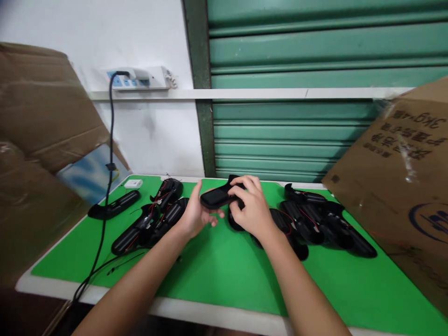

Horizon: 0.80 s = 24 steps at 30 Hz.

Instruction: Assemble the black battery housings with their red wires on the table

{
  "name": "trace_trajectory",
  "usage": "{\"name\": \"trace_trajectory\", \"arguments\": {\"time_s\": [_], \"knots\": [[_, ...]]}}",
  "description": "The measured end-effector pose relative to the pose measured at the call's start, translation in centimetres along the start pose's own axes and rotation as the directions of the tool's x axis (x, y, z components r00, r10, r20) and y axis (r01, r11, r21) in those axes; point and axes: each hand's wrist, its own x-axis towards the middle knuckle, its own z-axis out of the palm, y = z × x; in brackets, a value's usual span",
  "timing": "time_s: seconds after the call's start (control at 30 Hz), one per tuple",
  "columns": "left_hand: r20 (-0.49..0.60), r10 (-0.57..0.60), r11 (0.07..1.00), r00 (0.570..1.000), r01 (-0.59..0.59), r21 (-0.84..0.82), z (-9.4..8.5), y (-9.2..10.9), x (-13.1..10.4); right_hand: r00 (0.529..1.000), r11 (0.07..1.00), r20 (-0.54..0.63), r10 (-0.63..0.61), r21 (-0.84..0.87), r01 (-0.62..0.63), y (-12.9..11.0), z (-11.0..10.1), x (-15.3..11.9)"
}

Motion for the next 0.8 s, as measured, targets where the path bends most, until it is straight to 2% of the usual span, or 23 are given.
{"name": "trace_trajectory", "arguments": {"time_s": [0.07,0.17,0.23,0.27,0.3,0.37,0.43,0.5,0.57,0.6,0.7,0.8], "knots": [[0.021,-0.044,0.995,0.999,0.046,-0.084,-0.1,0.5,-0.1,0.993,0.987,0.029,-0.119,-0.106,0.121,0.0,0.3,-0.3],[-0.005,-0.045,0.993,0.999,0.045,-0.106,-0.5,0.8,-0.1,0.987,0.967,0.005,-0.158,-0.201,0.155,-0.1,0.4,-0.4],[-0.076,0.067,0.996,0.995,-0.071,-0.052,-1.1,1.2,-0.1,0.986,0.963,-0.064,-0.156,-0.23,0.137,-0.3,0.2,-0.3],[-0.119,0.17,0.985,0.978,-0.169,0.018,-1.7,1.5,-0.3,0.983,0.965,-0.101,-0.153,-0.231,0.127,-0.4,0.0,-0.2],[-0.16,0.293,0.954,0.943,-0.278,0.112,-2.4,2.0,-0.5,0.979,0.968,-0.134,-0.153,-0.222,0.121,-0.5,-0.2,-0.2],[-0.213,0.532,0.829,0.819,-0.454,0.328,-4.2,3.3,-1.4,0.973,0.973,-0.163,-0.161,-0.189,0.13,-0.7,-0.5,-0.1],[-0.263,0.677,0.7,0.688,-0.492,0.518,-6.6,4.6,-2.6,0.971,0.975,-0.155,-0.179,-0.16,0.155,-1.2,-0.4,0.0],[-0.328,0.754,0.59,0.569,-0.367,0.719,-9.1,5.5,-3.9,0.97,0.972,-0.113,-0.213,-0.121,0.2,-2.4,0.1,-0.1],[-0.334,0.797,0.454,0.503,-0.136,0.88,-11.4,6.1,-5.1,0.962,0.96,-0.023,-0.273,-0.072,0.271,-4.0,1.3,-0.3],[-0.33,0.803,0.386,0.497,-0.012,0.922,-12.5,6.2,-5.6,0.95,0.949,0.041,-0.31,-0.051,0.312,-4.9,2.2,-0.6],[-0.379,0.754,0.249,0.536,0.302,0.92,-15.6,6.4,-6.8,0.892,0.92,0.257,-0.372,-0.027,0.392,-7.2,5.1,-1.7],[-0.478,0.651,0.196,0.59,0.478,0.856,-18.5,6.5,-7.5,0.838,0.914,0.408,-0.363,-0.018,0.404,-7.8,7.1,-2.7]]}}
